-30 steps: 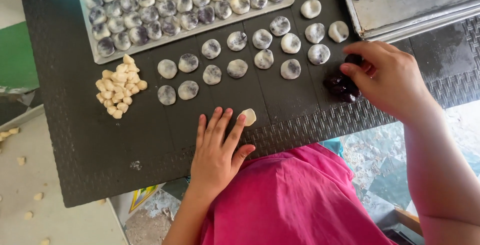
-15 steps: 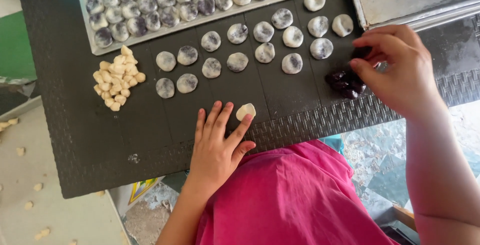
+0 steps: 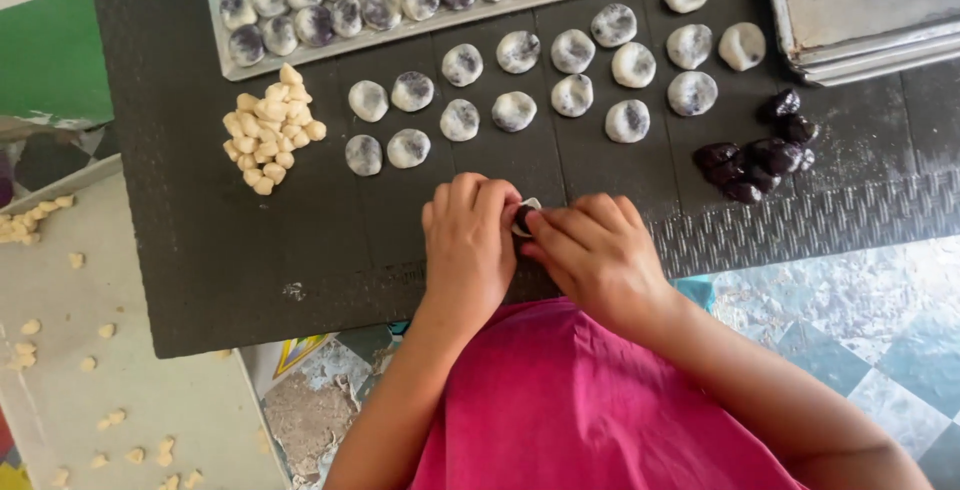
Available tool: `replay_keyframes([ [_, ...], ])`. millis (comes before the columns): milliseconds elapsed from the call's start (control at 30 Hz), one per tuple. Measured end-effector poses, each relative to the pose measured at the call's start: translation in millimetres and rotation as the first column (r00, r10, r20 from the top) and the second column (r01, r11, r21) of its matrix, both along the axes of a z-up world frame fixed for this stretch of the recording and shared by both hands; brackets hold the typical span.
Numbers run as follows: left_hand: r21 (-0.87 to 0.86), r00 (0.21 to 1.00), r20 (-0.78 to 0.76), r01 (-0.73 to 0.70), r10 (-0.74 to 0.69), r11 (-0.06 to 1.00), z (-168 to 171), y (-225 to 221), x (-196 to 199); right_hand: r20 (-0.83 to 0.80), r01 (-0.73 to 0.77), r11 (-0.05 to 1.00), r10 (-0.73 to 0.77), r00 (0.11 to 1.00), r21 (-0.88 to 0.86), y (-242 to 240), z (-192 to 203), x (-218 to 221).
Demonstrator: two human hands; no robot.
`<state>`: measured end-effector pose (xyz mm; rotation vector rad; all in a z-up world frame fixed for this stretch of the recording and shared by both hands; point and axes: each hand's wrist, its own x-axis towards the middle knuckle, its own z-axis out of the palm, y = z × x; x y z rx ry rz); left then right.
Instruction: Manually preparing filled dough balls by flattening dough, adding filling, and sealing them.
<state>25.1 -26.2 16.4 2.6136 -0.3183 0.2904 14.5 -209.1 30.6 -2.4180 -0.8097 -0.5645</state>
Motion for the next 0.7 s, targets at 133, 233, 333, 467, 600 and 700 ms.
replay_keyframes([
  [133, -0.13, 0.997, -0.052, 0.055, -0.062, 0.99, 14, 8, -4, -0.064, -0.023, 0.999, 0.02, 0.998, -0.048, -11, -10, 13],
  [233, -0.302, 0.972, -0.134, 0.145, -0.193, 0.942, 15, 16, -4, -0.118, 0.01, 0.997, -0.001, 0.993, 0.071, -5, -16, 30],
  [333, -0.362, 0.983, -0.071, 0.133, -0.17, 0.923, 11, 26, -7, -0.076, -0.062, 0.997, 0.058, 0.995, -0.055, 4, -11, 25],
  [467, -0.391, 0.989, 0.028, 0.146, -0.147, 0.909, 17, 22, -14, -0.181, -0.045, 0.982, 0.079, 0.98, 0.185, 9, -3, 10],
  [600, -0.708, 0.995, -0.08, -0.02, -0.052, 0.706, 32, 16, -20, -0.398, 0.014, 0.816, 0.267, 0.877, 0.578, 6, 39, 15],
  [700, -0.787, 0.987, -0.114, -0.022, -0.11, 0.617, 59, 15, -22, -0.45, 0.16, 0.586, 0.391, 0.802, 0.794, 6, 25, 18],
])
